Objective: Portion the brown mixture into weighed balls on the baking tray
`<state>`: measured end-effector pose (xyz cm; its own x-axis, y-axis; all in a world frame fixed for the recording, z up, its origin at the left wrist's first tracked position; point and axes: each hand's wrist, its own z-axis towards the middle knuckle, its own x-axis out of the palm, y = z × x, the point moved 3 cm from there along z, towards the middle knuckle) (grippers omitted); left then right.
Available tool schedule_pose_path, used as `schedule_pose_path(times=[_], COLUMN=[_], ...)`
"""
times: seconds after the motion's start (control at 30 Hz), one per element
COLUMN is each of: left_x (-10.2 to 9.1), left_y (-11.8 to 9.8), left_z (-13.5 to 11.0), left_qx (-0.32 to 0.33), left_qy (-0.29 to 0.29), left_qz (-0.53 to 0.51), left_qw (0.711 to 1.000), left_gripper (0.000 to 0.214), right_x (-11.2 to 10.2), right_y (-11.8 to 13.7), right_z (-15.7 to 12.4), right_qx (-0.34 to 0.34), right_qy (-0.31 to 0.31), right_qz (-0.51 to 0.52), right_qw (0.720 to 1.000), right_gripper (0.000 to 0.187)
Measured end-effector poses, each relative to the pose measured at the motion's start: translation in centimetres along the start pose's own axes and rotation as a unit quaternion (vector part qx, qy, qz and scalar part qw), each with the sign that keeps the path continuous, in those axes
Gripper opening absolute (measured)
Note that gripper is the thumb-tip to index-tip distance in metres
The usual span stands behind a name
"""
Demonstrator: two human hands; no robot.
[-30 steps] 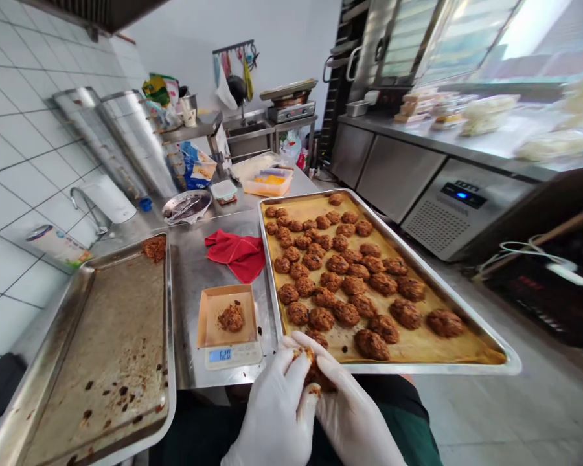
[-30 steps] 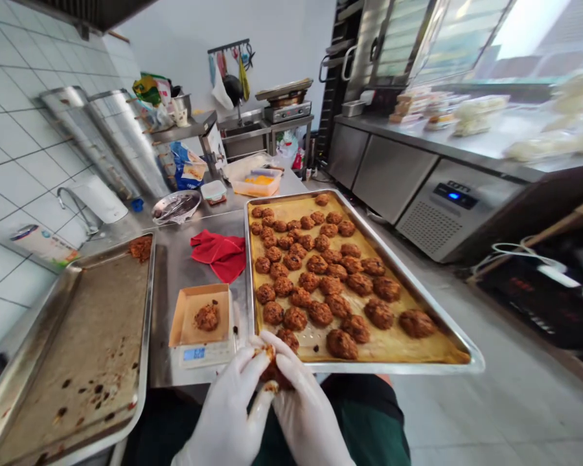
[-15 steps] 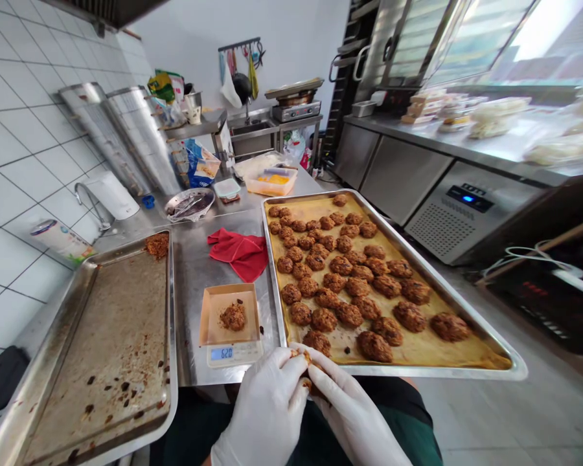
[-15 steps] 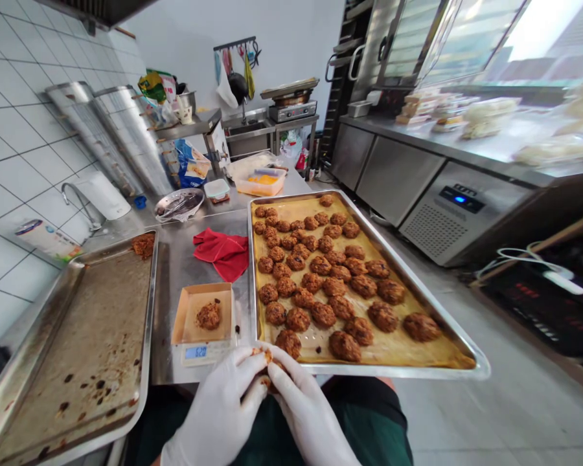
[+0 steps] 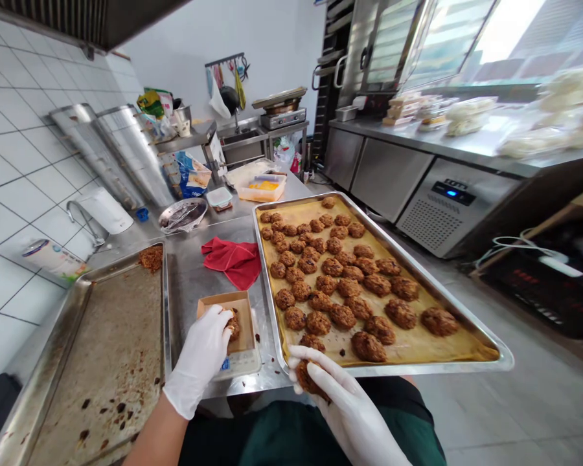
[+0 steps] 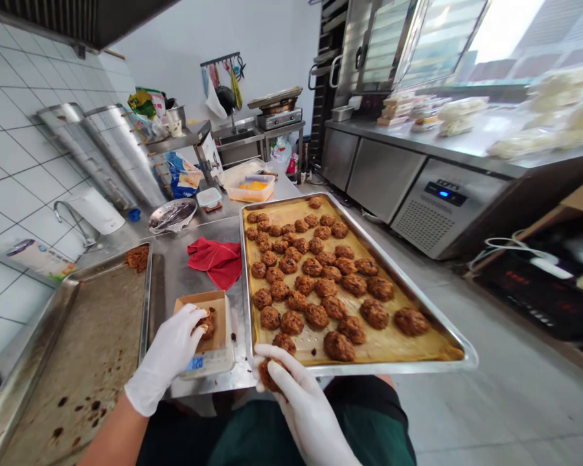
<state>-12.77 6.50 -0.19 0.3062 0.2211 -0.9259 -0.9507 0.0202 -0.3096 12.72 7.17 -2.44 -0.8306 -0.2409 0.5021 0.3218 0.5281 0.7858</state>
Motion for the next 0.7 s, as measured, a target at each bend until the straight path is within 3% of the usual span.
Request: schedule_pose_path(times=[0.47, 0.7], left_x=[-1.3, -1.5], left_y=[0.1, -0.5], left_z=[0.8, 1.3], left_qx=[-0.001, -0.018], left_qy=[0.085, 0.089], left_qz=[0.048, 0.055], left_qw=[0.995, 0.994], left_gripper=[0.017, 0.014], right_x=[-0.3, -0.2], right_y=[-0.1, 0.2], right_z=[0.4, 0.3], right_qx=[0.0, 0.003], right_qy=[0.003, 0.005], right_qz=[0.025, 0.034], right_qw=[1.0, 0.999], right_gripper=[0.029, 0.027])
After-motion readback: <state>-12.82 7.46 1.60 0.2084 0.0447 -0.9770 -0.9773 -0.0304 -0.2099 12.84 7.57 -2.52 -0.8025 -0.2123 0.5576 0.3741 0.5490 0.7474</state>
